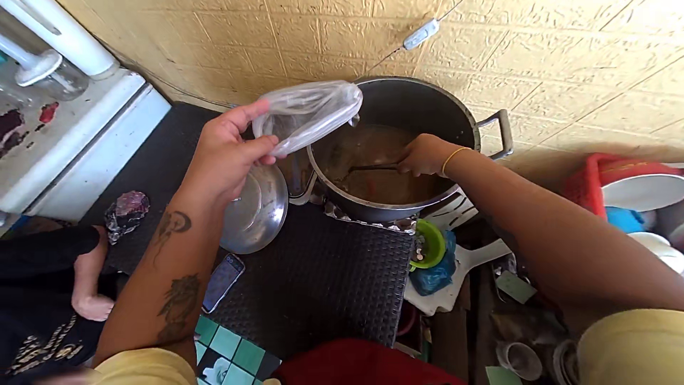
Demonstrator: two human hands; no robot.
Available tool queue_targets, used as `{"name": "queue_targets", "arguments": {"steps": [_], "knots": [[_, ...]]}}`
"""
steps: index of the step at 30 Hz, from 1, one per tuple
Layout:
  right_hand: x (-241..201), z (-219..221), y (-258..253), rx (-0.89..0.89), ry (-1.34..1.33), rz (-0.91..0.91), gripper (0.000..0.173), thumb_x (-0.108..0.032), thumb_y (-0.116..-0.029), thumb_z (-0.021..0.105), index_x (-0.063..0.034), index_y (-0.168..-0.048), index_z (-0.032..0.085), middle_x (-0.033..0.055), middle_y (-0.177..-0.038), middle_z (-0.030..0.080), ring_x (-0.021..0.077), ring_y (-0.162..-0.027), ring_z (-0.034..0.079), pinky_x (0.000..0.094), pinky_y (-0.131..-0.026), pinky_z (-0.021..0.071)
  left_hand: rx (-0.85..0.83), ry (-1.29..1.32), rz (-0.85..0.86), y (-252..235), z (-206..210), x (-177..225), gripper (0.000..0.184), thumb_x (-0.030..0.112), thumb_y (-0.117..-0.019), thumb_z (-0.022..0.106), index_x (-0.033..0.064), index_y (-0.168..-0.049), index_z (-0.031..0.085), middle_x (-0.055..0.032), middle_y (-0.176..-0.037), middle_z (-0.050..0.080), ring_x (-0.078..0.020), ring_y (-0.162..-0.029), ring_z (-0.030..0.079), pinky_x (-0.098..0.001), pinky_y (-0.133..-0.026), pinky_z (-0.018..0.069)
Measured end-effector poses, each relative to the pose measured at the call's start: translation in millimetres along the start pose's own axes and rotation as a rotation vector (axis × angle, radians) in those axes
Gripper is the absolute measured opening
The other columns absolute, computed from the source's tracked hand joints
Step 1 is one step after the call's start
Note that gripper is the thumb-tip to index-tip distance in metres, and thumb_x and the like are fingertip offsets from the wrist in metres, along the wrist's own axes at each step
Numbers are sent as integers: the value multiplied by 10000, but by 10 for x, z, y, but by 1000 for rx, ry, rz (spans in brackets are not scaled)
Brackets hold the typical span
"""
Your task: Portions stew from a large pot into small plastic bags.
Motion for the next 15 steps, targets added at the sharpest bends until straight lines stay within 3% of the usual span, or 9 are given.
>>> {"name": "queue_targets", "arguments": {"steps": [4,7,10,15], "knots": [[-39,-84,62,25,33,-27,212,-188,-961,725,-64,-1129,763,143,-888,711,269,-769,645,517,-757,525,-45,13,9,-106,159,68,566,-88,-907,658,50,-1441,534,-110,-1283,639,-128,-802,703,-238,-656,604],[-216,-186,286,120,323,-75,245,-222,-964,685,-140,-1183,760,193,-1074,730,406,-1036,687,667,-834,523,-59,12,9,-136,219,97,566,-91,-904,662,51,-1439,542,-115,-1315,627,-137,-813,711,-240,-655,610],[-427,-84,549,208,656,-185,205,-31,-930,644,-65,-1116,723,229,-1011,706,449,-948,695,616,-683,537,-72,-17,17,-142,242,98,566,-90,-906,656,54,-1441,537,-103,-1330,630,-129,-802,717,-240,-659,615],[-516,203,695,189,957,-351,318,51,-917,637,13,-1234,639,218,-1022,678,405,-917,686,511,-717,539,-77,-30,-3,-179,223,32,583,-105,-901,655,51,-1448,526,-102,-1356,606,-130,-816,719,-245,-678,623]]}}
Point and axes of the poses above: each hand's wrist, its own y-axis away from the middle knuckle, its own z-axis out of the palm, x = y × z, the point moved 10 cm from there along -y, towards the middle knuckle
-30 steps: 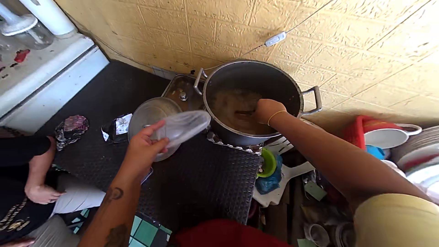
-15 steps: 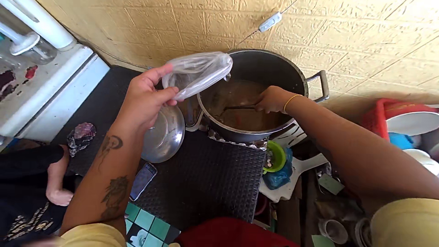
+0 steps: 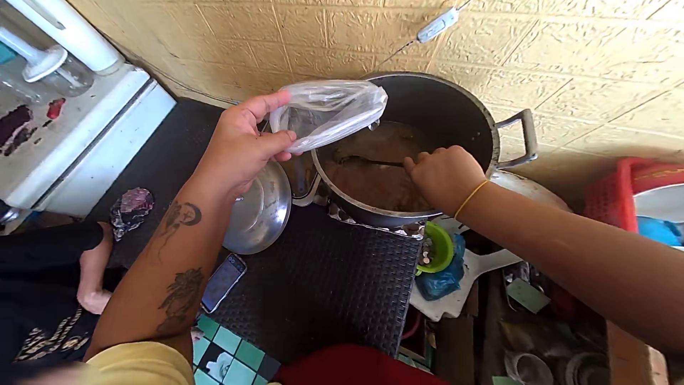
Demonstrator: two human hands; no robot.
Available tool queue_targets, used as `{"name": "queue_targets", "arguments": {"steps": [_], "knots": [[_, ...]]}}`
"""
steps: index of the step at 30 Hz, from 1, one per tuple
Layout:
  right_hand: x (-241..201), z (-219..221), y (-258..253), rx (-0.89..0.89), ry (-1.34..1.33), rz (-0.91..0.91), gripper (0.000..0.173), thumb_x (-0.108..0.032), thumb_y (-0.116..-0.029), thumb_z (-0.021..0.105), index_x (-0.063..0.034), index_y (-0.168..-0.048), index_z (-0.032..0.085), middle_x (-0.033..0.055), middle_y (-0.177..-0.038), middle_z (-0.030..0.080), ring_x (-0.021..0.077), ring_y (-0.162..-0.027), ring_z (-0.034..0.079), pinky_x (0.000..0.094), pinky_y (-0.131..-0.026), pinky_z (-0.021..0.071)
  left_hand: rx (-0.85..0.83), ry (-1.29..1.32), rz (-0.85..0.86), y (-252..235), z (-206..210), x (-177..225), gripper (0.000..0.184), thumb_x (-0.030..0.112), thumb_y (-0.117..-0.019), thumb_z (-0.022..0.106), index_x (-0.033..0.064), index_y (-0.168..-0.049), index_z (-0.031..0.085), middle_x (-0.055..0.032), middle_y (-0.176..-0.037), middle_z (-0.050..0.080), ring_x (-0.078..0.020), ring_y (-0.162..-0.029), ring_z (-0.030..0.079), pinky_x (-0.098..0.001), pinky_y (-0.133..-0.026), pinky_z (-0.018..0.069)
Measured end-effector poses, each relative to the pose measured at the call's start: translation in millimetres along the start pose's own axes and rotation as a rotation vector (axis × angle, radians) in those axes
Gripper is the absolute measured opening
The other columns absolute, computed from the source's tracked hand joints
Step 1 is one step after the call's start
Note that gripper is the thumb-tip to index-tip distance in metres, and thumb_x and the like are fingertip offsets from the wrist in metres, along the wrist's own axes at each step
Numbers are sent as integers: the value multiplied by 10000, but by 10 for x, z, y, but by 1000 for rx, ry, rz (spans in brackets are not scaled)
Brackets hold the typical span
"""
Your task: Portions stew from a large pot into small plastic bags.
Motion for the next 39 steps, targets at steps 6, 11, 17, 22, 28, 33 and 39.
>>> {"name": "queue_targets", "arguments": {"steps": [6,11,17,22,28,33,39], "knots": [[-157,-129,212,-146,-29,8,137,51,-905,650,45,-1041,667,205,-934,673,396,-867,691,514,-658,538,13,-14,-10,-81,34,10,588,-108,-898,657,48,-1449,526,-111,-1348,613,-132,-817,722,-238,-676,620],[20,-135,160,-235,-202,103,97,-123,-925,683,-41,-877,703,190,-896,697,399,-873,701,567,-644,537,-23,-10,1,-156,171,24,590,-127,-892,650,41,-1445,529,-108,-1360,609,-129,-816,716,-235,-659,613],[245,139,54,-283,-375,124,113,-230,-952,673,-133,-934,728,132,-877,704,349,-861,695,579,-687,529,-59,-37,25,-322,279,75,605,-122,-889,665,39,-1454,520,-114,-1358,610,-133,-817,723,-234,-670,621],[494,397,-55,-261,-580,106,151,-298,-989,680,-220,-1065,785,80,-885,728,289,-853,693,586,-739,543,-77,-55,54,-458,376,159,598,-110,-892,663,37,-1454,521,-107,-1361,610,-131,-831,725,-245,-675,628],[628,405,-61,-231,-801,113,142,-247,-994,704,-168,-1064,798,58,-767,691,196,-644,604,471,-647,515,-101,-79,59,-613,519,173,591,-99,-904,656,43,-1460,514,-106,-1357,609,-123,-820,720,-234,-672,621],[708,384,-86,-169,-766,164,160,-273,-965,741,-230,-1107,801,67,-909,746,262,-852,690,584,-751,536,-117,-51,50,-687,592,111,582,-105,-908,653,30,-1456,513,-108,-1376,598,-129,-852,724,-237,-692,626],[578,365,-68,-121,-662,200,179,-281,-981,703,-222,-1122,796,97,-897,744,314,-845,698,602,-704,533,-115,-34,45,-673,546,107,585,-107,-908,656,31,-1458,511,-113,-1373,596,-131,-834,723,-232,-677,622]]}}
Point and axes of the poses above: each hand's wrist, its own y-axis away from the middle knuckle, its own z-axis out of the palm, x = y × z, the point moved 10 cm from there along -y, towards the middle knuckle
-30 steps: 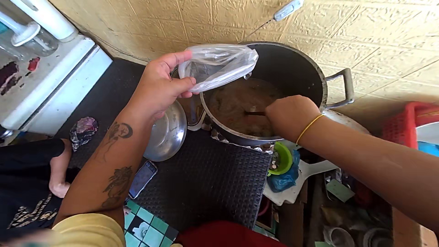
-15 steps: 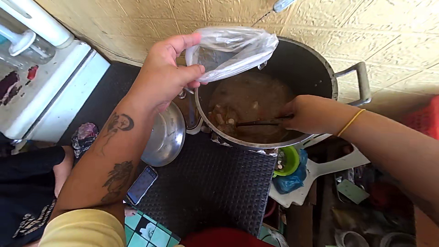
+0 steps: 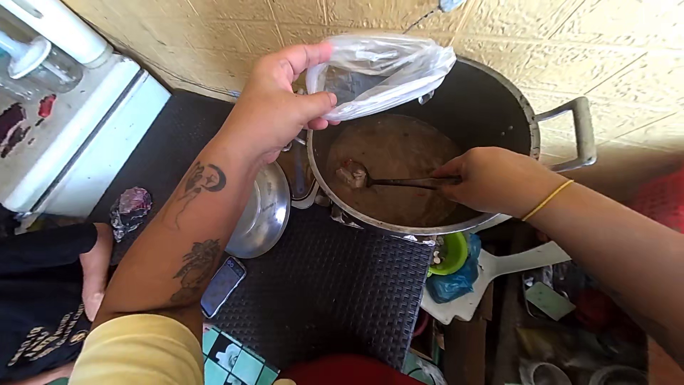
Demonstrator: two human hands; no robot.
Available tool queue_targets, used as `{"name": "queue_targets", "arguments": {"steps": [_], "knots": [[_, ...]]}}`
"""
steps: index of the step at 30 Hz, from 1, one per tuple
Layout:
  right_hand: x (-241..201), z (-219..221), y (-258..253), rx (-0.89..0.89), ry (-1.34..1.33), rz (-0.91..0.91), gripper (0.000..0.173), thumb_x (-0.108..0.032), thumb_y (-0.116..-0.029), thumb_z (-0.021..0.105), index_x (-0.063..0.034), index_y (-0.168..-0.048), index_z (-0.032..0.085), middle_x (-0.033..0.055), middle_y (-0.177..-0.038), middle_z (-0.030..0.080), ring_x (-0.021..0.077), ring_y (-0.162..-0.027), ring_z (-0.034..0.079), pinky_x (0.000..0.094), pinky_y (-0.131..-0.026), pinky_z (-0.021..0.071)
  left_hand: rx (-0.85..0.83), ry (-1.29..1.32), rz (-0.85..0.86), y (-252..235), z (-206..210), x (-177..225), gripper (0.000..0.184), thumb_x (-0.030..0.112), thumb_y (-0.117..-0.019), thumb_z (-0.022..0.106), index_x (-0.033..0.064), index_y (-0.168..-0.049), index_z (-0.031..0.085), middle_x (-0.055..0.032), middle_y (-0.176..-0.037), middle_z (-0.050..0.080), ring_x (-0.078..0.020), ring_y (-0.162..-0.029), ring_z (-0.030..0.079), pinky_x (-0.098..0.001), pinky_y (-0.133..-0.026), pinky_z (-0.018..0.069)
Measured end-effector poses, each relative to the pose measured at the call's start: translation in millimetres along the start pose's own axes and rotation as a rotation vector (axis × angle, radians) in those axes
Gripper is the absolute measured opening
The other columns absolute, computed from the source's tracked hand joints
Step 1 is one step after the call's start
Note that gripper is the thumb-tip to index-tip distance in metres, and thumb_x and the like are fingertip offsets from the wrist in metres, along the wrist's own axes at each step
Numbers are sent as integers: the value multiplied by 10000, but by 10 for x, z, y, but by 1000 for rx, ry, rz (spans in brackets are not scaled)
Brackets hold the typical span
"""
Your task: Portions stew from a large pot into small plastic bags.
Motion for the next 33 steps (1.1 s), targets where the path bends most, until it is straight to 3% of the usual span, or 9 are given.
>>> {"name": "queue_targets", "arguments": {"steps": [4,7,15,17,18,20,24,27,33], "knots": [[46,92,-37,-97,-126,-25,189,-278,-997,696,-199,-1141,790,74,-942,750,256,-870,692,564,-789,541,11,0,2,15,-112,40,576,-86,-915,665,38,-1457,514,-110,-1357,603,-126,-838,718,-227,-678,617],[116,29,23,-94,-284,22,181,-187,-973,733,-151,-1140,791,82,-863,727,191,-672,602,452,-663,509,28,0,-12,-16,-196,78,577,-81,-914,677,42,-1453,513,-121,-1346,592,-116,-824,715,-217,-682,617],[321,-331,457,3,-493,104,165,-78,-944,739,-75,-1105,777,83,-828,722,140,-638,599,322,-627,516,56,-236,10,-292,-271,129,731,-90,-859,721,83,-1516,451,-130,-1495,493,-130,-833,703,-269,-668,610],[368,-451,580,34,-482,108,171,-74,-945,737,-80,-1110,781,77,-803,715,132,-613,576,313,-601,494,49,-466,90,-402,-232,140,768,-64,-827,740,59,-1526,447,-130,-1542,476,-145,-1068,683,-327,-844,600],[391,-510,644,47,-477,113,175,-70,-943,736,-80,-1112,782,78,-790,708,135,-610,568,316,-597,486,28,-590,126,-446,-180,139,782,-47,-825,740,43,-1538,433,-136,-1587,431,-193,-1325,565,-389,-1055,512],[441,-624,764,72,-462,115,171,-62,-940,736,-85,-1100,790,69,-742,690,130,-577,552,305,-565,471,-7,-770,192,-525,-35,116,816,-63,-796,730,11,-1545,416,-182,-1627,354,-332,-1483,384,-514,-1184,367],[548,-807,966,68,-482,151,158,-51,-960,701,-101,-1071,802,50,-685,665,112,-509,503,262,-479,407,-106,-967,219,-604,339,-19,857,-120,-761,715,-5,-1549,399,-195,-1656,292,-449,-1324,534,-599,-1042,474],[579,-938,1110,68,-528,182,176,-34,-963,684,-86,-1089,795,55,-707,686,107,-519,528,237,-482,425,-235,-1086,172,-579,640,-206,926,-125,-744,747,12,-1575,364,-177,-1681,240,-484,-1282,550,-623,-1005,490],[494,-1175,1236,161,-457,215,161,-81,-967,694,-78,-1101,783,61,-681,655,102,-506,505,256,-492,428,-536,-1063,186,-255,1236,-369,987,-30,-758,803,8,-1600,288,-221,-1676,212,-431,-1415,448,-549,-1107,436]]}}
Point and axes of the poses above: each hand's wrist, its own y-axis away from the middle knuckle, its own z-axis out of the palm, x = y × z, the point moved 10 cm from there along -y, towards the middle knuckle
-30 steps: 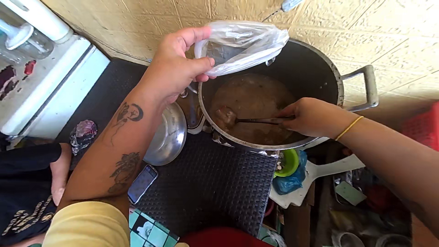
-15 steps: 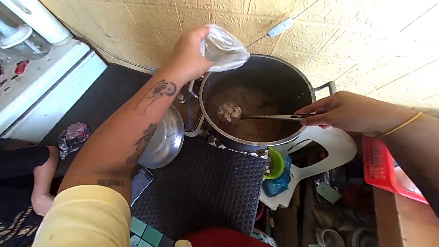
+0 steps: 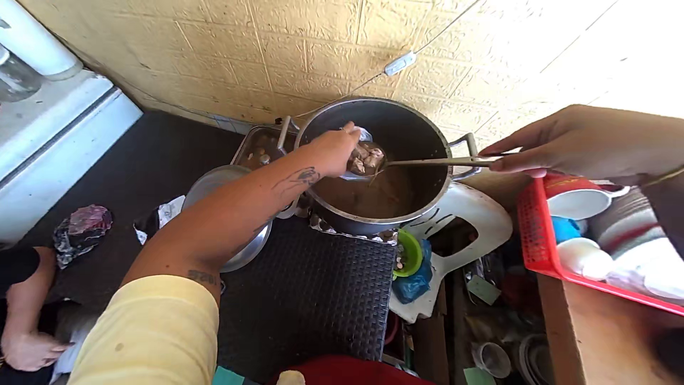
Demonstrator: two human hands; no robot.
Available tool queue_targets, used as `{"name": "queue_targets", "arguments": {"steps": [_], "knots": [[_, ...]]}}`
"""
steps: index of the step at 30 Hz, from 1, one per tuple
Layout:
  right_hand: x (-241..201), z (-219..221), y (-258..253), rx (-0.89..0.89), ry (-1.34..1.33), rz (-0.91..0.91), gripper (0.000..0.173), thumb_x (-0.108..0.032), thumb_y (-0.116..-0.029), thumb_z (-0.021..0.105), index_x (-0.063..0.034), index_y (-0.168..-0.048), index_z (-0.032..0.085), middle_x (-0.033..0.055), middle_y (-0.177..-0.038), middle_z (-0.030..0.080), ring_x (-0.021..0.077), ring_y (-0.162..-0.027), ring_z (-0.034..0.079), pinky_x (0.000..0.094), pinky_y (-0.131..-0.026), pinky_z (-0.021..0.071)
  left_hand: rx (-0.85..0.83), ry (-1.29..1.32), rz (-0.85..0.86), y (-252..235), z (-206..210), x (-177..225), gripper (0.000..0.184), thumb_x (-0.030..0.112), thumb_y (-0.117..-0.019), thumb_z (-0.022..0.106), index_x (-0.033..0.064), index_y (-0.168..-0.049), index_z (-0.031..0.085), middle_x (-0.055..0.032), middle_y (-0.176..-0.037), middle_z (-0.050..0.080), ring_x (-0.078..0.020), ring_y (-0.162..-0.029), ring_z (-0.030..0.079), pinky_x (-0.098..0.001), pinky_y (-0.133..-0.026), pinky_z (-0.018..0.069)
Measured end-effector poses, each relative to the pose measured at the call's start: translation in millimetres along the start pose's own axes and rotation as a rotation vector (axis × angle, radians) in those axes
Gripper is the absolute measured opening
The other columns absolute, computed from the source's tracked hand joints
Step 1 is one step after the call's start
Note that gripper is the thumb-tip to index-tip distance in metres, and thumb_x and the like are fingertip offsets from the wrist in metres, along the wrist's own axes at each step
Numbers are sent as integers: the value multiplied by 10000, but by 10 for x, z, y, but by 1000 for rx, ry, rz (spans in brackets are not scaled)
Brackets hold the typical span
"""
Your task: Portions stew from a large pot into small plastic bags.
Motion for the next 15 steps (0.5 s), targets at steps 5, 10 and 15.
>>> {"name": "queue_targets", "arguments": {"steps": [5,10,15], "knots": [[-499,237,200,192,509,-225,212,-205,-974,713,-180,-1174,778,157,-895,736,364,-812,692,630,-674,522,56,501,58,-29,-100,270,934,-37,-817,773,-8,-1599,263,-210,-1560,431,-302,-1322,554,-451,-1053,495],[-812,632,578,488,1020,-602,344,13,-928,637,-84,-1253,694,169,-860,647,384,-723,659,477,-542,480,225,1039,-215,-9,-258,-369,650,-107,-813,668,11,-1432,506,-155,-1208,608,-135,-761,588,-281,-666,525],[-400,15,394,450,563,-353,268,-217,-1025,616,-221,-1259,746,242,-906,722,502,-790,675,727,-594,460,238,1267,-304,121,-198,-701,657,-122,-855,653,57,-1468,503,-87,-1324,628,-97,-807,619,-221,-644,505]]}}
Point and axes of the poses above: each hand's wrist, its own y-axis away from the middle knuckle, its own z-axis out of the palm, x = y × z, the point moved 10 cm from there along -y, towards the middle knuckle
